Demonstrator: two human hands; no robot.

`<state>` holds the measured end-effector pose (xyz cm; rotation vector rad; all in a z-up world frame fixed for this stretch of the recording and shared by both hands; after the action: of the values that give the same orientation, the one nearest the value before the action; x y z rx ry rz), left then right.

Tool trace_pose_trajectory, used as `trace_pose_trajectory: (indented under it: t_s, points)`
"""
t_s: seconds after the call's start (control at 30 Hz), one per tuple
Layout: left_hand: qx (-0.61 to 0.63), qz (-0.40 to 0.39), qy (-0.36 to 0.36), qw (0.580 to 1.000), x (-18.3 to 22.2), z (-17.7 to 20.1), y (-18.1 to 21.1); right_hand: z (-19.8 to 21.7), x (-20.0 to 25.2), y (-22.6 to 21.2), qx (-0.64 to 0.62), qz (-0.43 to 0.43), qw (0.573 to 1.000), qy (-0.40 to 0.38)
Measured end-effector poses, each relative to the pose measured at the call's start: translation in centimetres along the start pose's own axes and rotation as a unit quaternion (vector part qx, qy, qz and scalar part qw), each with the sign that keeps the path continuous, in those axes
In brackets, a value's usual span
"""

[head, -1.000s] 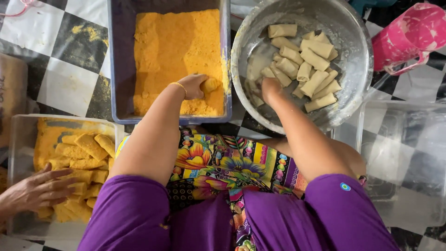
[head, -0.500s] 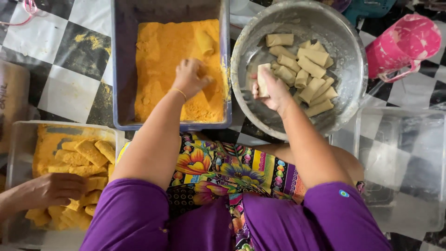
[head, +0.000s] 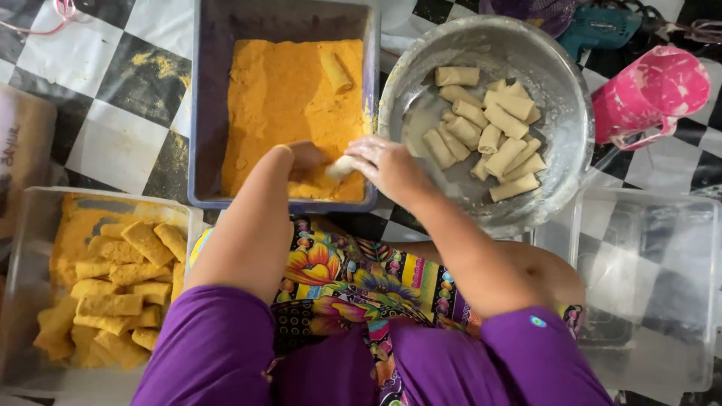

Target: Coating rolled food items in yellow powder and transferring them to a bowl

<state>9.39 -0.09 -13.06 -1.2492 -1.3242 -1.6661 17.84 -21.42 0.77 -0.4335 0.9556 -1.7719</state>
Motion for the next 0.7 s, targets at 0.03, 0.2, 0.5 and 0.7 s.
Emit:
trace_pose_trajectory:
  t_s: [0.03,0.2,0.5,0.7]
  points:
    - [0.165,-0.079,-0.014,0.983,-0.4,-0.2,-0.2,-0.1,-0.1,-0.1,0.071,-0.011,0.997,0.02]
    - [0.303,-0.164,-0.053,0.937,0.3,-0.9,0.7,4.7,0.9,8.7,0.168,-0.061,0.973,0.144]
    - [-0.21,-0.189,0.403,0.87,-2.9,1.4,1.5,5.5,4.7,15.3,0.177,-0.591,0.783,-0.078]
    - [-0.095,-0.145,0.428,0.887,-7.3,4.2,-2.7,4.6,4.4,13.9,0.215,-0.565,0.792,-0.086]
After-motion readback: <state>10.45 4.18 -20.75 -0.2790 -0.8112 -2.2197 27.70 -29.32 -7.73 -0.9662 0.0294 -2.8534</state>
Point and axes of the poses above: each hand's wrist, its own x-axis away from the middle knuckle, its own z-axis out of the back of the hand, y = z × x, the point moved 3 cm from there along -x, towards the middle knuckle, and after that the axes turned 3 degrees about -y, right-handed, at the moved point
